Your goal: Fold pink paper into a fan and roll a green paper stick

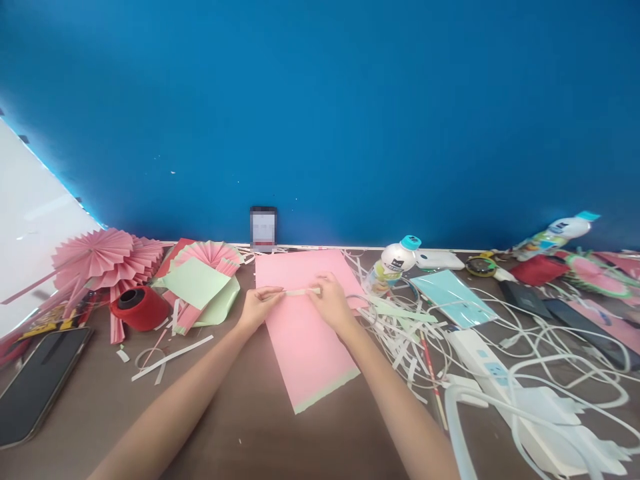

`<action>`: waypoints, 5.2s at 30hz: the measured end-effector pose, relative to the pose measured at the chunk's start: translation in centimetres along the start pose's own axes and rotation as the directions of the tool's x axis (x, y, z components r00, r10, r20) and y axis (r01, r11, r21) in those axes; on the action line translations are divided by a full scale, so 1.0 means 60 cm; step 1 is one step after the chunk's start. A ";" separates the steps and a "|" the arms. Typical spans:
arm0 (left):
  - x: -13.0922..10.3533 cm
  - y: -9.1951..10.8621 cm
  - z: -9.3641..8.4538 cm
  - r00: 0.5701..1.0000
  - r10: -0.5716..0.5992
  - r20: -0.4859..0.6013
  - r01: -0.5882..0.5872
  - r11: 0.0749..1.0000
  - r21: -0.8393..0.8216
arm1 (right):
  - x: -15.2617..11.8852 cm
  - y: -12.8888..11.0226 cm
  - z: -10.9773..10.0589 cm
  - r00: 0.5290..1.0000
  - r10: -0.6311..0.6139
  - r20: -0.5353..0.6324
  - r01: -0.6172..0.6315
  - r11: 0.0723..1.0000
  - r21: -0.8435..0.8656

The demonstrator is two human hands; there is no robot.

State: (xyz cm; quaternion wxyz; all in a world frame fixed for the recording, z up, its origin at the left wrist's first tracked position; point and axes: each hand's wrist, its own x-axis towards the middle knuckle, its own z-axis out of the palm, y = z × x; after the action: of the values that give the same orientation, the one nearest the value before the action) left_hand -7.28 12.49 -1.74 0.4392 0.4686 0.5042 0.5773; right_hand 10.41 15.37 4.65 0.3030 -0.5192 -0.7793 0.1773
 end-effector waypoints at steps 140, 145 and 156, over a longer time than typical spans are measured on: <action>0.010 -0.005 -0.025 0.986 -0.129 0.108 0.148 0.970 -0.191 | -0.058 0.072 0.082 0.950 0.311 0.004 -0.217 0.654 0.725; 0.010 -0.005 -0.026 0.982 -0.143 0.120 0.163 0.971 -0.173 | -0.057 0.074 0.085 0.930 0.366 -0.042 -0.223 0.652 0.725; 0.000 0.016 -0.028 0.980 -0.101 0.171 0.117 0.990 -0.083 | -0.062 0.081 0.087 0.947 0.268 -0.176 -0.117 0.799 0.590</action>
State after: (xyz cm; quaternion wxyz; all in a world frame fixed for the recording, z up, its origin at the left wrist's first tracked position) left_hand -8.94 12.11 -0.88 0.5319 0.4660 0.4634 0.5340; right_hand 11.41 14.09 -3.23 0.5206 -0.4993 -0.5881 0.3659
